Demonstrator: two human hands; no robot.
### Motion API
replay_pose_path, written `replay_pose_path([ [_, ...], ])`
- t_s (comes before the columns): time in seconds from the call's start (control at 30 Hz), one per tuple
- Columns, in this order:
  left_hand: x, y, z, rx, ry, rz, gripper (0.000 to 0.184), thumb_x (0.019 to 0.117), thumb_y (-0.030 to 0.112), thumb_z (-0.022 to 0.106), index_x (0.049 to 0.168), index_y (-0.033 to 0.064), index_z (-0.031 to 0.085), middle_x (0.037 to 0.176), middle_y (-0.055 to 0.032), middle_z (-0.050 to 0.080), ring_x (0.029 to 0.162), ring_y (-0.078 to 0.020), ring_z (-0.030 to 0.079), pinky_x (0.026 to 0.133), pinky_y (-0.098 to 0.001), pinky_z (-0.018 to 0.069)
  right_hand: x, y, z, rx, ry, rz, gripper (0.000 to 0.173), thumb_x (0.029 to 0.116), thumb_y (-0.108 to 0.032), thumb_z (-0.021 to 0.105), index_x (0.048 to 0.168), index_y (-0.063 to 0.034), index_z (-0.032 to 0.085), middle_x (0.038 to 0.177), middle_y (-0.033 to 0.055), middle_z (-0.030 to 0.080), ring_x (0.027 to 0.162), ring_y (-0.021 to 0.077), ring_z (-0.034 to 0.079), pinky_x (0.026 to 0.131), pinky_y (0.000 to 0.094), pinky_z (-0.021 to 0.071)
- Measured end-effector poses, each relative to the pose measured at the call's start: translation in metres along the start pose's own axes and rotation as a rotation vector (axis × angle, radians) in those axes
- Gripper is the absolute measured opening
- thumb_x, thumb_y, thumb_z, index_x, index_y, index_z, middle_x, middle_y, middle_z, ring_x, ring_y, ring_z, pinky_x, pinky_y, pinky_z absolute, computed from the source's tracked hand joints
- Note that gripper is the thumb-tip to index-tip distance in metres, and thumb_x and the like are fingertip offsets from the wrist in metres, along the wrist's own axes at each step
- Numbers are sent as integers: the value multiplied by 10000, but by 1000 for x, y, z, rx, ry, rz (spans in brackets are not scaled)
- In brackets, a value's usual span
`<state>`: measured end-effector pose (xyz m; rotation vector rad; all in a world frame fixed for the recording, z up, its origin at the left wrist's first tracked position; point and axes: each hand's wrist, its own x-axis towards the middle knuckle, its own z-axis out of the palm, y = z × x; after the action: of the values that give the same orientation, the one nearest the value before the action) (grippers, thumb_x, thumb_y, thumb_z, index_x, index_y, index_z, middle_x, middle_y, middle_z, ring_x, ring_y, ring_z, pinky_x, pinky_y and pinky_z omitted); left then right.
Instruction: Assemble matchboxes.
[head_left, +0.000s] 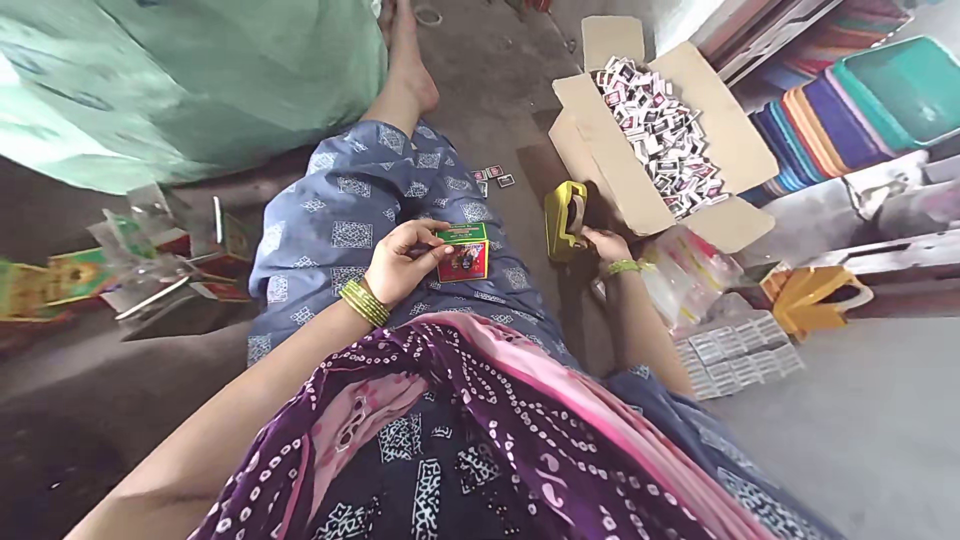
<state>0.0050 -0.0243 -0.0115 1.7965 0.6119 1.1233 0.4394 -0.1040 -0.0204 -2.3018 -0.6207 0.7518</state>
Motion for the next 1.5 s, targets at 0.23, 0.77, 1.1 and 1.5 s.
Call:
replay_pose_path([
  [0.23, 0, 3, -1, -15, 1, -44, 142, 902, 116, 762, 964, 12, 688, 1285, -129, 656, 1092, -163, 687, 909, -321, 603, -35, 17, -3, 0, -66, 19, 392, 981, -356, 703, 1214, -40, 708, 1101, 91, 751, 1018, 183, 697, 954, 415, 532],
  [0.77, 2, 2, 0, 47, 3, 19, 156, 936, 131, 730, 1033, 17, 685, 1271, -124, 661, 1101, -154, 683, 931, -313, 595, -48, 10, 18, -573, -138, -99, 379, 981, -337, 654, 1191, -28, 714, 1219, 201, 693, 1193, 339, 636, 1054, 550, 464],
  [1.1, 6, 1, 2, 93, 13, 26, 144, 964, 137, 698, 1044, 22, 726, 1228, -113, 685, 1145, -166, 666, 976, -345, 579, -163, -112, 78, 326, -608, -706, 232, 994, -254, 653, 1133, -102, 762, 1395, 14, 646, 1222, 158, 634, 1020, 407, 542],
  [1.5, 5, 4, 1, 124, 9, 37, 275, 912, 267, 761, 1041, 28, 719, 1236, -126, 677, 1188, -192, 644, 1001, -379, 564, -166, -110, 126, 216, -403, -874, 171, 921, -297, 755, 954, -136, 803, 1372, 51, 630, 1298, 185, 564, 1025, 392, 531],
])
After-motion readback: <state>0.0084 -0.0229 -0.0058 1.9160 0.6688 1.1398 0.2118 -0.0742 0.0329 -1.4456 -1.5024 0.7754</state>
